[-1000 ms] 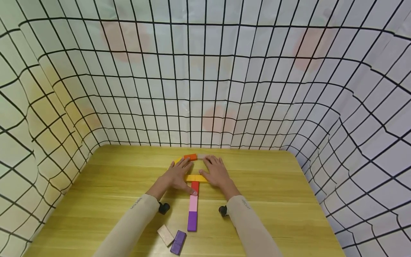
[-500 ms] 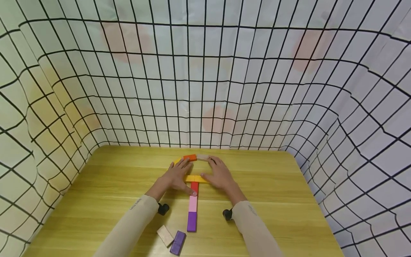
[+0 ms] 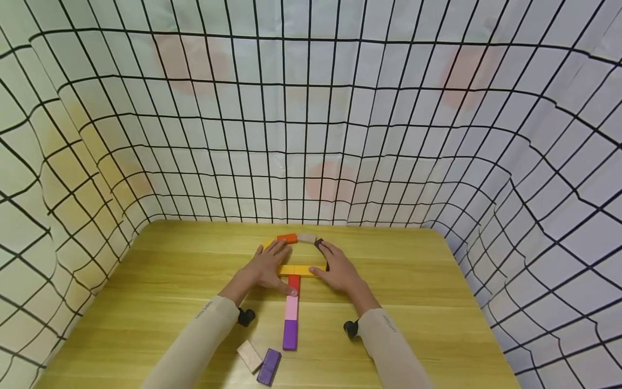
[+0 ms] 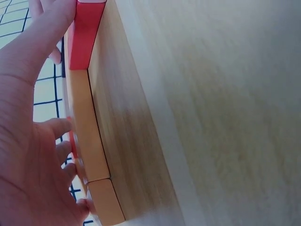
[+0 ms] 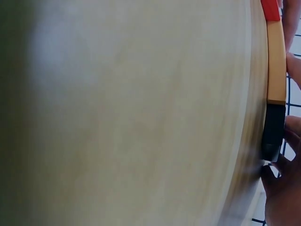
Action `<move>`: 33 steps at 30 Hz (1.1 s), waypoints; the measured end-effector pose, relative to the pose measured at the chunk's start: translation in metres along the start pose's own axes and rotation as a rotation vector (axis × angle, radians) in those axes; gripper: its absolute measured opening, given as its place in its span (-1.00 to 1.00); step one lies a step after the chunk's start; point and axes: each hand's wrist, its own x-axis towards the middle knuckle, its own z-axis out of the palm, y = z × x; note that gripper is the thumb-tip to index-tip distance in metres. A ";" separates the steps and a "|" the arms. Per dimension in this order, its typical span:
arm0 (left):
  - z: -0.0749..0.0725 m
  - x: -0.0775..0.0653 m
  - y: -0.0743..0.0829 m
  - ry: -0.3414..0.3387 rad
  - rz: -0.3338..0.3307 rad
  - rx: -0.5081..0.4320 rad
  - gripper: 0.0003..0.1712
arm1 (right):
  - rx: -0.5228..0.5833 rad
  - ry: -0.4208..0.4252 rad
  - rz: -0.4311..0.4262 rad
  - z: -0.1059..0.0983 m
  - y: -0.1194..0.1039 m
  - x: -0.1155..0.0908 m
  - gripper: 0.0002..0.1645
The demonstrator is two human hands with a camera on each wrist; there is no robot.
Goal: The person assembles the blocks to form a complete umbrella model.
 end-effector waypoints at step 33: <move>-0.012 -0.106 -0.026 0.212 0.103 -0.309 0.44 | 0.097 0.009 -0.081 -0.036 -0.014 -0.079 0.10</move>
